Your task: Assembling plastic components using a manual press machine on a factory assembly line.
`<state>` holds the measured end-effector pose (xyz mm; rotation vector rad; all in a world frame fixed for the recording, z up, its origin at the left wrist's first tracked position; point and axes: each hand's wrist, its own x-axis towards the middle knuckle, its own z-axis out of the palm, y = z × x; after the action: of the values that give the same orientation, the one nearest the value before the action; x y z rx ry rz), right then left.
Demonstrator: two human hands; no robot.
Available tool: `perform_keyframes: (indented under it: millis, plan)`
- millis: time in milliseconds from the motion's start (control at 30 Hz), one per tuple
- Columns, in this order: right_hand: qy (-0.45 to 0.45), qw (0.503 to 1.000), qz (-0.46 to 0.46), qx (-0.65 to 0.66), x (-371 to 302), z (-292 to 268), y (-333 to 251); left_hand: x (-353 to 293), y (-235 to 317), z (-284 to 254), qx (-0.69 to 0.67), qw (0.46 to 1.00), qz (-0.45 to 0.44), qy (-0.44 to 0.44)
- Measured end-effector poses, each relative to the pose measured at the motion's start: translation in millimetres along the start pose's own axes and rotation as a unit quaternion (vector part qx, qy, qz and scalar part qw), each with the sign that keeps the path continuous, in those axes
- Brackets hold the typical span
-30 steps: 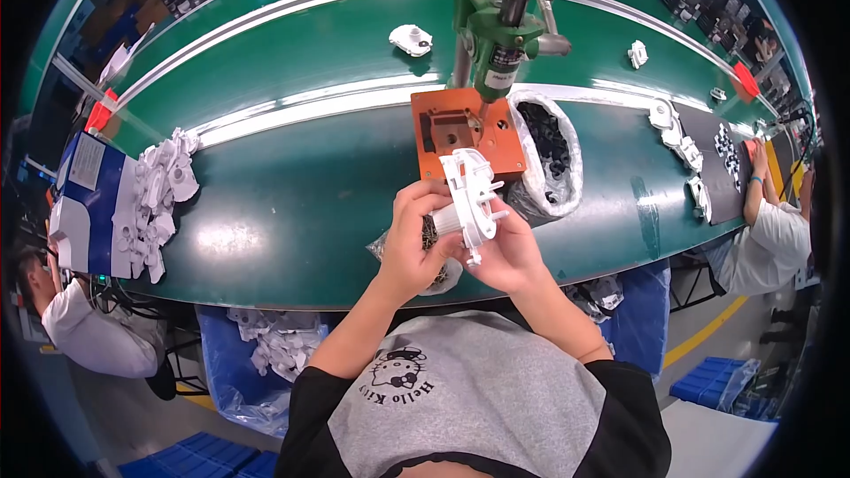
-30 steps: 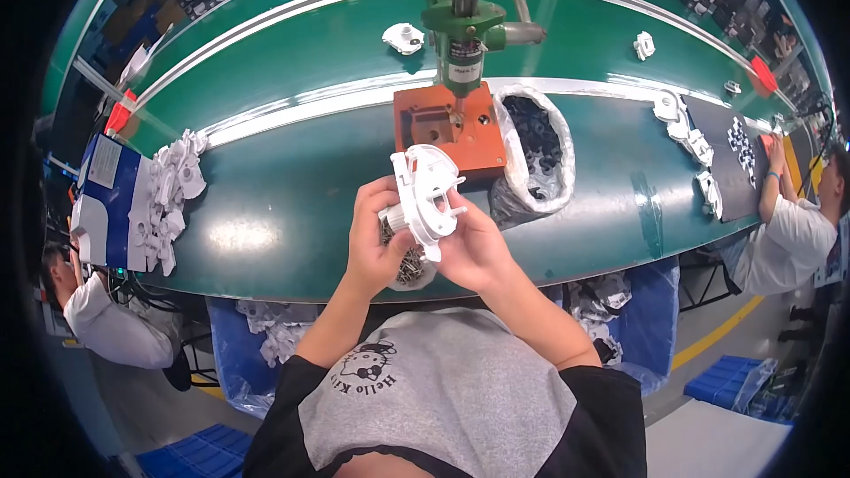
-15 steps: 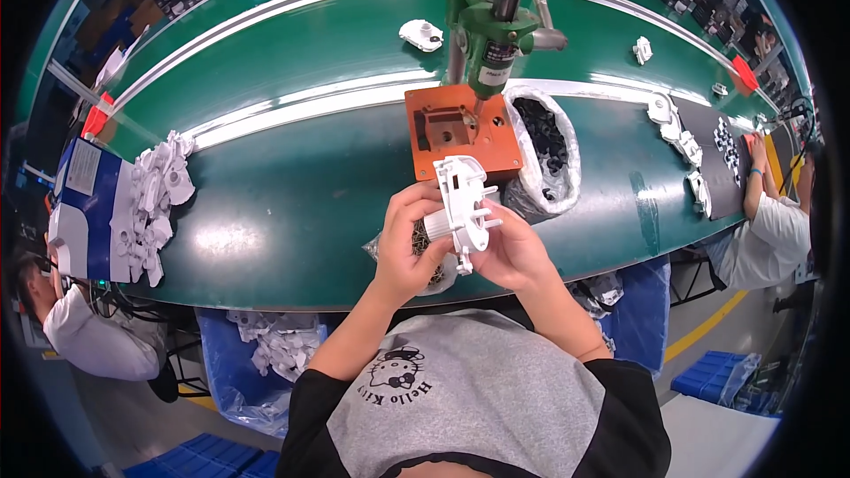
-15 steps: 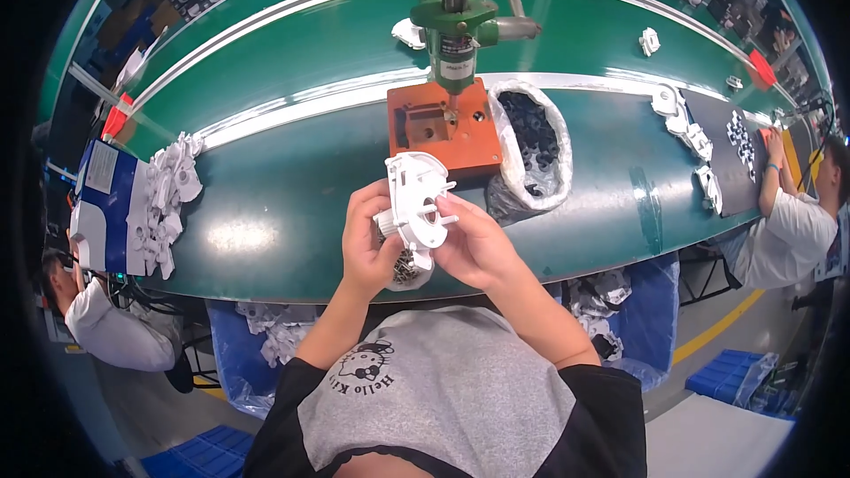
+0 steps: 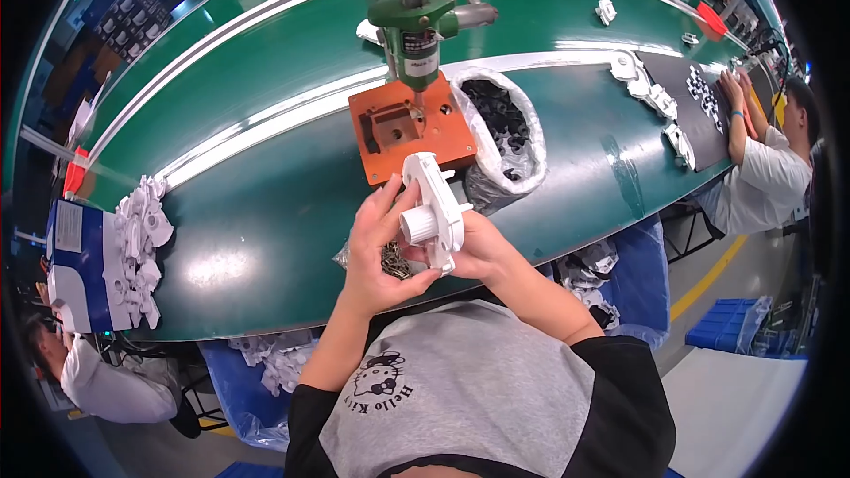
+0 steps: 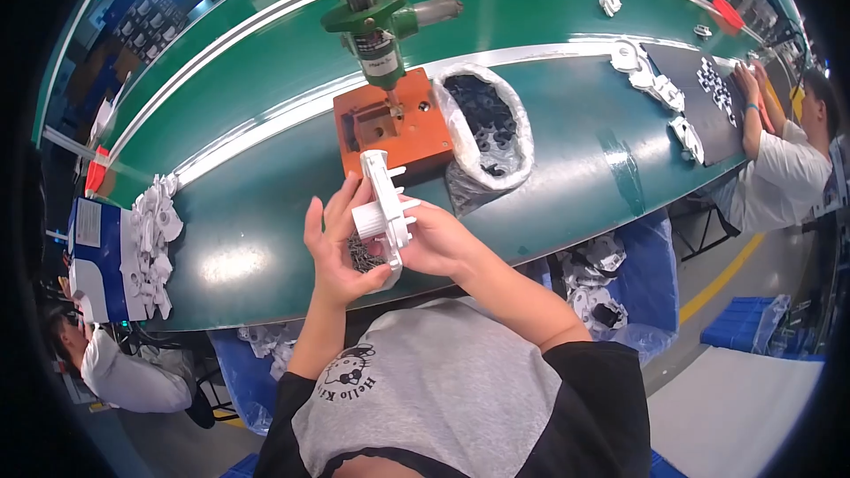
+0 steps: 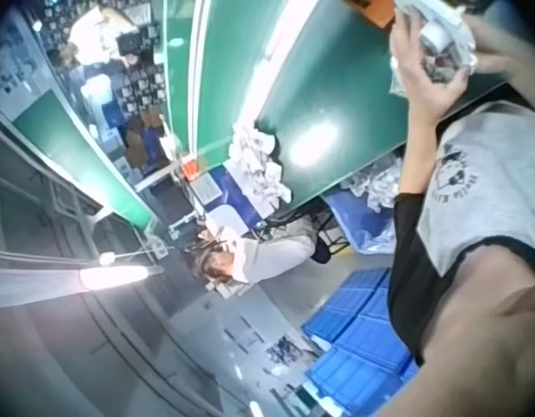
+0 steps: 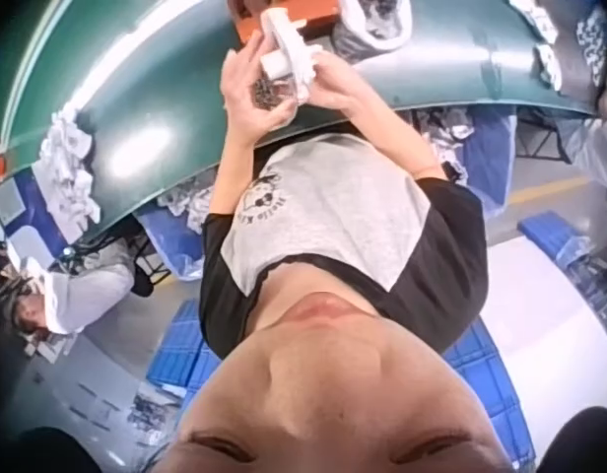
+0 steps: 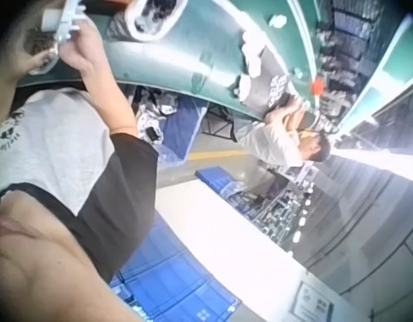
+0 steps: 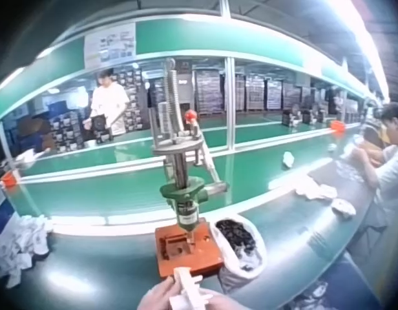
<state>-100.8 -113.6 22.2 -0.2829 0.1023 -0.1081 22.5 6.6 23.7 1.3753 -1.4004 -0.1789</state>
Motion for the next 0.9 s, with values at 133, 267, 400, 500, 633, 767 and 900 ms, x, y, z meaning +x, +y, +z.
perform_keyframes:
  millis: [133, 267, 400, 500, 633, 767, 900]
  plan:
    - [-0.102, 0.990, 0.004, 0.092, 2, -3, 11, 13, 12, 12, -0.121, 0.992, -0.029, -0.003]
    - [-0.049, 0.994, 0.003, 0.097, -2, -10, 12, 30, 15, 16, 0.105, 0.990, 0.088, -0.031]
    - [0.002, 0.999, 0.037, -0.009, -6, -27, 12, 35, 13, 19, 0.109, 0.991, 0.035, -0.073]
    - [0.000, 0.986, 0.078, -0.145, -19, -20, -7, 35, 1, 23, 0.022, 0.999, 0.012, -0.038]
    - [0.052, 0.964, 0.040, -0.259, -36, -22, -30, 58, -9, 0, 0.178, 0.983, 0.048, 0.027]
    - [0.292, 0.424, -0.353, -0.781, -44, -56, -59, 85, -27, -14, 0.385, 0.918, 0.094, -0.001]
    - [0.384, 0.274, -0.259, -0.843, -48, -84, -76, 95, -65, -2, 0.475, 0.869, 0.138, 0.013]
